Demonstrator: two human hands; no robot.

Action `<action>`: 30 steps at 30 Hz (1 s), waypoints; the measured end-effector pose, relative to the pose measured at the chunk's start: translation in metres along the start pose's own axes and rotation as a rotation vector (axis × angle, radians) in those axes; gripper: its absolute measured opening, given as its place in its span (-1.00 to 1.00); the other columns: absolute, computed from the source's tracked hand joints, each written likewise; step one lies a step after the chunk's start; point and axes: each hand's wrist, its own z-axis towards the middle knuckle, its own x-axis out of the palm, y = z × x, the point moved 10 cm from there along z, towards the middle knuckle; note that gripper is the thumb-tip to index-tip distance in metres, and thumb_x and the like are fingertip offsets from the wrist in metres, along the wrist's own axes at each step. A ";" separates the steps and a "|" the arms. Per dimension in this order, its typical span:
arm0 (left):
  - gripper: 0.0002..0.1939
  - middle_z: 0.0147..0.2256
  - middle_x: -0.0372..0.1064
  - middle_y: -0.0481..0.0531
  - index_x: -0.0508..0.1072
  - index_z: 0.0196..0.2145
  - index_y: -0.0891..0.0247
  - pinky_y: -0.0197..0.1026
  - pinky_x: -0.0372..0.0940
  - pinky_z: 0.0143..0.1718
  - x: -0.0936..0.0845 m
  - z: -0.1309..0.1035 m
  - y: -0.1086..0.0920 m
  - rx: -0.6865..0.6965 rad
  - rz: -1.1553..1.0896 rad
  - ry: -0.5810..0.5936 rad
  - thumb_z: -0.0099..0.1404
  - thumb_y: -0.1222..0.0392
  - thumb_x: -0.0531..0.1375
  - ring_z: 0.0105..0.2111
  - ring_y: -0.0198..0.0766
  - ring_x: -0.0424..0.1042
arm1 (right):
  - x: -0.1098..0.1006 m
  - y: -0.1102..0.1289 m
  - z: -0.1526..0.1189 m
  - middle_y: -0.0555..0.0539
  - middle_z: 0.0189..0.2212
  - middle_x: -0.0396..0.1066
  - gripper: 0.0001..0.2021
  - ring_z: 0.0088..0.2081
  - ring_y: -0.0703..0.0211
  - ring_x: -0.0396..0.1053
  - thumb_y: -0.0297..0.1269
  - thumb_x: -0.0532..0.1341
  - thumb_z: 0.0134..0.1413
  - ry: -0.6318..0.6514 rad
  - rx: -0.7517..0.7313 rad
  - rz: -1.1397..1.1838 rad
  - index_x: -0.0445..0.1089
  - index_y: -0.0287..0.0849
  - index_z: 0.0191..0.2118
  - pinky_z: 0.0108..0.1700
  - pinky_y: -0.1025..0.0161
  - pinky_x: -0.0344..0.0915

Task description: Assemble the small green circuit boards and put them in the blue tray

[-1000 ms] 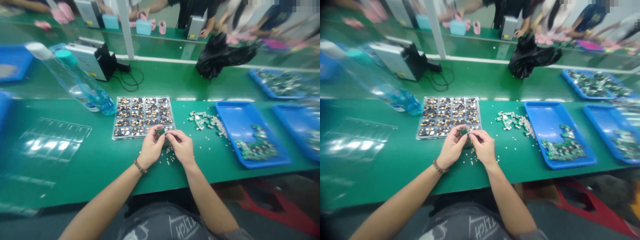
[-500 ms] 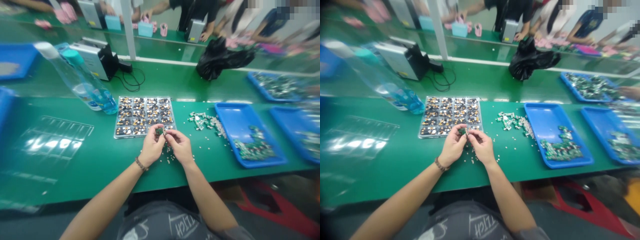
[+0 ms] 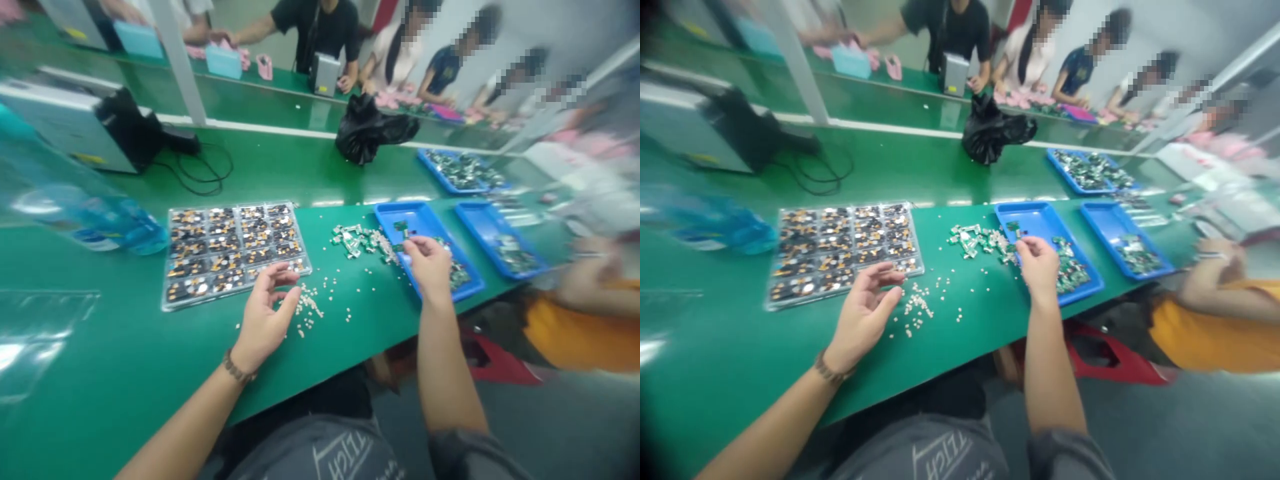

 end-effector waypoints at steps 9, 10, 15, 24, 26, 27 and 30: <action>-0.61 -0.13 0.37 0.08 0.27 0.06 0.20 -0.18 0.37 -0.18 0.006 -0.003 0.001 0.045 0.131 0.050 0.29 0.13 0.17 -0.11 -0.19 0.40 | -0.094 -0.120 0.088 -0.21 -0.36 0.55 -0.76 -0.29 -0.06 0.47 -0.22 0.35 -0.21 -0.017 0.271 -0.724 0.58 -0.25 -0.35 -0.19 0.13 0.32; -0.62 -0.13 0.37 0.08 0.27 0.06 0.20 -0.18 0.37 -0.18 0.006 -0.003 0.002 0.043 0.137 0.050 0.30 0.14 0.17 -0.11 -0.19 0.40 | -0.092 -0.122 0.089 -0.22 -0.35 0.55 -0.76 -0.28 -0.08 0.48 -0.22 0.35 -0.21 -0.009 0.281 -0.749 0.58 -0.24 -0.36 -0.19 0.12 0.33; -0.63 -0.14 0.37 0.10 0.27 0.05 0.22 -0.18 0.37 -0.19 0.006 -0.001 0.004 0.030 0.157 0.049 0.31 0.14 0.15 -0.11 -0.20 0.40 | -0.084 -0.127 0.090 -0.30 -0.30 0.53 -0.78 -0.21 -0.15 0.47 -0.26 0.29 -0.13 -0.025 0.309 -0.848 0.58 -0.24 -0.32 -0.16 0.07 0.33; -0.67 -0.16 0.39 0.08 0.30 0.03 0.22 -0.23 0.35 -0.18 0.007 -0.002 0.002 0.038 0.174 0.064 0.31 0.18 0.15 -0.13 -0.24 0.41 | -0.051 -0.065 0.063 -0.21 -0.23 0.52 -0.72 -0.17 -0.02 0.44 -0.21 0.15 0.08 -0.015 0.006 -0.791 0.53 -0.21 -0.19 -0.08 0.13 0.28; -0.67 -0.17 0.40 0.07 0.30 0.03 0.21 -0.24 0.35 -0.18 0.008 -0.003 0.002 0.036 0.180 0.070 0.31 0.18 0.14 -0.15 -0.25 0.41 | -0.015 -0.030 0.035 -0.15 -0.27 0.53 -0.71 -0.24 0.05 0.44 -0.14 0.14 0.11 0.123 -0.174 -0.654 0.54 -0.18 -0.23 -0.10 0.16 0.30; -0.68 -0.17 0.40 0.06 0.31 0.02 0.21 -0.24 0.34 -0.18 0.008 -0.003 0.002 0.036 0.188 0.072 0.31 0.18 0.14 -0.15 -0.26 0.42 | 0.007 -0.015 0.019 -0.13 -0.28 0.53 -0.71 -0.26 0.06 0.44 -0.11 0.15 0.12 0.212 -0.241 -0.591 0.54 -0.17 -0.24 -0.12 0.17 0.31; -0.69 -0.19 0.41 0.04 0.33 0.01 0.20 -0.25 0.33 -0.18 0.010 -0.003 0.002 0.040 0.215 0.081 0.31 0.20 0.14 -0.19 -0.28 0.42 | 0.068 0.018 -0.025 -0.13 -0.26 0.52 -0.68 -0.27 0.07 0.43 -0.06 0.17 0.12 0.436 -0.370 -0.499 0.52 -0.17 -0.18 -0.13 0.17 0.32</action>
